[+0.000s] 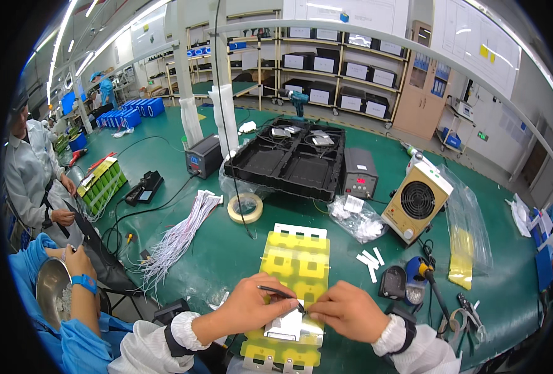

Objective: The recorder is assembling a lithium battery pack component by applying adhesive strips and mounting a circuit board with connected wiring.

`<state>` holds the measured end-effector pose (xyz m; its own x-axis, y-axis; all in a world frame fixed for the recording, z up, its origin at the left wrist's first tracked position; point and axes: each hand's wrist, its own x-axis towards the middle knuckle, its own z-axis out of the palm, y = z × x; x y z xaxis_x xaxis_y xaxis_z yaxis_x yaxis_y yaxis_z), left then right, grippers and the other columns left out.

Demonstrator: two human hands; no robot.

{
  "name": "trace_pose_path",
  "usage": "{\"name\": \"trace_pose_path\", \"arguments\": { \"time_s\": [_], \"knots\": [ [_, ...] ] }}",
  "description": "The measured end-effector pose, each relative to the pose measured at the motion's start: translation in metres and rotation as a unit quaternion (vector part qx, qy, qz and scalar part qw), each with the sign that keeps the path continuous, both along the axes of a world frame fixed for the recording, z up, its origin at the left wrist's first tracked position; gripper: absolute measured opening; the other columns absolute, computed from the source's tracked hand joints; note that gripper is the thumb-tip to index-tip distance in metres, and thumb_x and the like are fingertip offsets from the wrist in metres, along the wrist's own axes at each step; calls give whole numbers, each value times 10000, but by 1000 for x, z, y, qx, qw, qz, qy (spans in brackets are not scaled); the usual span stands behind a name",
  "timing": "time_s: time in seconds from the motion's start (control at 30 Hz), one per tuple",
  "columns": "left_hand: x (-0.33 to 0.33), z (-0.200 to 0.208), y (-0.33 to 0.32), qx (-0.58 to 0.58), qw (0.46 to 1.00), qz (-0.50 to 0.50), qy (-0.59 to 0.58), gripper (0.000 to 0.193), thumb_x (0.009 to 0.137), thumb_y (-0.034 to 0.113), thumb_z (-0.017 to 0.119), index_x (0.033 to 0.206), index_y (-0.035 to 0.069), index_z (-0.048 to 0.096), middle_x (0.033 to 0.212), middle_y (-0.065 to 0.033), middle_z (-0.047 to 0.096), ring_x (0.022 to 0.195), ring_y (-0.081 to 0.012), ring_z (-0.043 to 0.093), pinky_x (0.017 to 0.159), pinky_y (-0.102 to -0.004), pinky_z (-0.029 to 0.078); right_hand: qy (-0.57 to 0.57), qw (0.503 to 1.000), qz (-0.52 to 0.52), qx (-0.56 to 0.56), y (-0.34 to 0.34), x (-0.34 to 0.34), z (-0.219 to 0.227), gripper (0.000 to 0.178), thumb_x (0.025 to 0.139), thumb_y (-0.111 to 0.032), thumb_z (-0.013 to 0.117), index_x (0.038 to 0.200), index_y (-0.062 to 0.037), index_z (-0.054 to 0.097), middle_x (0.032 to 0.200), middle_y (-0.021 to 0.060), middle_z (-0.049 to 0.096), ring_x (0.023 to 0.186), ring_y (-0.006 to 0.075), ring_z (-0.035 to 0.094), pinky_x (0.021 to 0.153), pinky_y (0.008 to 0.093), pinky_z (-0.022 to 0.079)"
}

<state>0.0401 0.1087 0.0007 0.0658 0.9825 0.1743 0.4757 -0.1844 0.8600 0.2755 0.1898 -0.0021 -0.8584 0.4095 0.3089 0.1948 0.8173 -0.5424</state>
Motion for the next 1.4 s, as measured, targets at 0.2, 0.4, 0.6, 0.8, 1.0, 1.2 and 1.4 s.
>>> {"name": "trace_pose_path", "arguments": {
  "time_s": [0.2, 0.4, 0.6, 0.8, 1.0, 1.2, 1.4],
  "knots": [
    [0, 3, 1, -19, 1000, -10, -3, 199, 830, 222, 773, 921, 45, 765, 853, -69, 718, 830, -220, 619, 717, -334, 500, 7, 993, -2, 120, -17, 10, -4, 297, 831, -293, 767, 1074, -124, 739, 857, 11, 577, 749, 201, 529, 665, 330, 427],
    [0, 2, 2, -36, 999, 1, -6, 202, 825, 225, 778, 918, 45, 767, 857, -71, 723, 836, -216, 622, 720, -329, 504, 4, 989, -1, 148, -22, 3, 3, 323, 838, -337, 749, 1088, -133, 736, 840, 0, 558, 755, 191, 523, 679, 324, 424],
    [4, 7, 5, -36, 999, -3, 17, 186, 827, 211, 775, 918, 49, 770, 855, -66, 721, 843, -200, 620, 728, -318, 499, -16, 996, -4, 85, -17, 10, -11, 330, 875, -365, 711, 1122, -147, 725, 895, 1, 553, 826, 197, 517, 736, 333, 414],
    [6, 9, 5, -48, 998, -3, 35, 176, 832, 199, 772, 926, 50, 770, 838, -58, 708, 826, -184, 611, 728, -300, 493, 17, 997, -11, 81, -21, 11, -17, 326, 911, -403, 658, 1105, -149, 723, 919, 16, 531, 885, 207, 508, 808, 355, 397],
    [10, 10, 2, -52, 998, 9, 23, 175, 836, 198, 772, 924, 47, 771, 839, -55, 706, 829, -178, 608, 720, -295, 489, -1, 996, -25, 87, -27, 9, -10, 335, 893, -411, 677, 1101, -151, 719, 961, 24, 541, 937, 214, 506, 865, 368, 389],
    [15, 16, 0, -7, 997, -33, 71, 220, 823, 209, 787, 986, 62, 767, 873, -46, 712, 869, -184, 614, 808, -320, 490, 236, 952, -190, -49, -7, 30, -13, 209, 915, -216, 682, 1052, -66, 734, 932, 74, 637, 883, 231, 562, 772, 343, 448],
    [13, 30, -7, 69, 996, -43, 26, 363, 992, 365, 573, 1113, 58, 726, 1052, -61, 726, 1079, -244, 576, 975, -397, 425, 293, 902, -293, -123, -9, 33, -57, 165, 898, -146, 681, 1021, -47, 728, 909, 78, 685, 857, 248, 594, 762, 352, 477]
  ]
}}
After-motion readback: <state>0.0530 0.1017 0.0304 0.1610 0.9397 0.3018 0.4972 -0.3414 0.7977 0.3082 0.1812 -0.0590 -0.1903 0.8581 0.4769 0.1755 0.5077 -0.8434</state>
